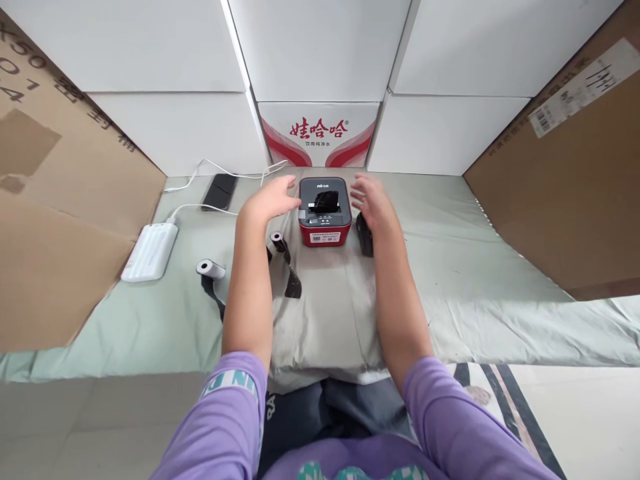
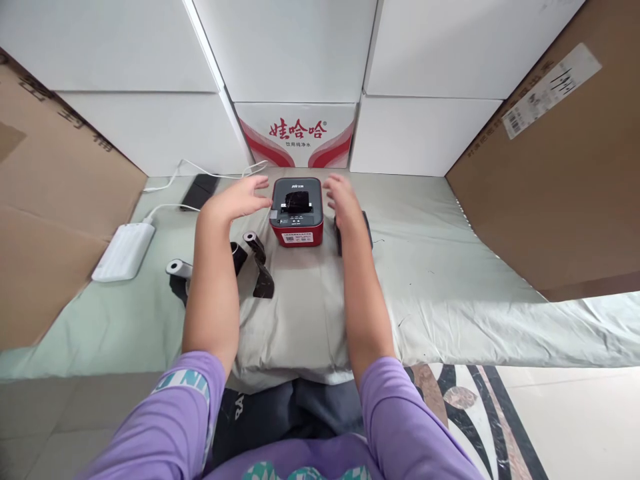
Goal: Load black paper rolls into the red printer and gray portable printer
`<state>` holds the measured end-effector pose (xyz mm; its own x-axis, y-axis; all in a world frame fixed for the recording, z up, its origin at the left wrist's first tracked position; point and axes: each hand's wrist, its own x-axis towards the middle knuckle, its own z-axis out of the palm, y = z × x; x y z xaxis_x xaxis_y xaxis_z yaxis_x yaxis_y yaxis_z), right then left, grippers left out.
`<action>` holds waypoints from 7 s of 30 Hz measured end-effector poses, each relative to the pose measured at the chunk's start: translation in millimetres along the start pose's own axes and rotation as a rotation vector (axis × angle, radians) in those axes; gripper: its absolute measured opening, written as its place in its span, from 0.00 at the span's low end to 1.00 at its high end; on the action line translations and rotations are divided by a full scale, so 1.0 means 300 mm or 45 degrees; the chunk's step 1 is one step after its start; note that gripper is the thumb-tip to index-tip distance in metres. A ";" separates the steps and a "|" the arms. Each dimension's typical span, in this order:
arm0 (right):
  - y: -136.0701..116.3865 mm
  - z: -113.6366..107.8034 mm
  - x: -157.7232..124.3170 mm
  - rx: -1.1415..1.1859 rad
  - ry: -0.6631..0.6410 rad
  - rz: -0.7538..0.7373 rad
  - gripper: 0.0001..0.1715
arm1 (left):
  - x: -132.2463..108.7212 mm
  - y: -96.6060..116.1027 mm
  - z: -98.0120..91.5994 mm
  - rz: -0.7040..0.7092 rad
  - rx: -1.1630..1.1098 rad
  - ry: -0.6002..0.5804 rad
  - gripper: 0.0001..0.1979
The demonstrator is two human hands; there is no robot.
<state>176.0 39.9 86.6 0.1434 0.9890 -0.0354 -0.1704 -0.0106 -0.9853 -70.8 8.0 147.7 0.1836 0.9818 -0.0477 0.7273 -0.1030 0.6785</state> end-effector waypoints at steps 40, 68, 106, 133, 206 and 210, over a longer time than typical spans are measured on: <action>0.179 -0.364 -0.139 -0.371 0.095 -0.245 0.38 | -0.378 0.104 0.666 0.194 -0.306 0.036 0.17; 0.160 -0.345 -0.134 -0.157 0.147 -0.157 0.39 | -0.337 0.081 0.639 0.481 0.248 0.083 0.06; 0.142 -0.333 -0.147 -0.212 0.121 -0.139 0.35 | -0.341 0.071 0.641 0.459 0.209 0.178 0.06; 0.147 -0.332 -0.143 -0.206 0.118 -0.140 0.39 | -0.324 0.054 0.651 0.379 0.203 0.115 0.28; 0.185 -0.340 -0.119 -0.085 0.276 -0.204 0.49 | -0.285 0.089 0.596 0.506 0.588 -0.120 0.31; 0.185 -0.342 -0.114 -0.090 0.257 -0.191 0.50 | -0.293 0.081 0.605 0.451 0.487 -0.101 0.31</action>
<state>261.7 -9.6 16.1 0.3549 0.9309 0.0868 -0.0645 0.1170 -0.9910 50.6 -109.6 35.4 0.5006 0.8628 0.0703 0.7983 -0.4915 0.3481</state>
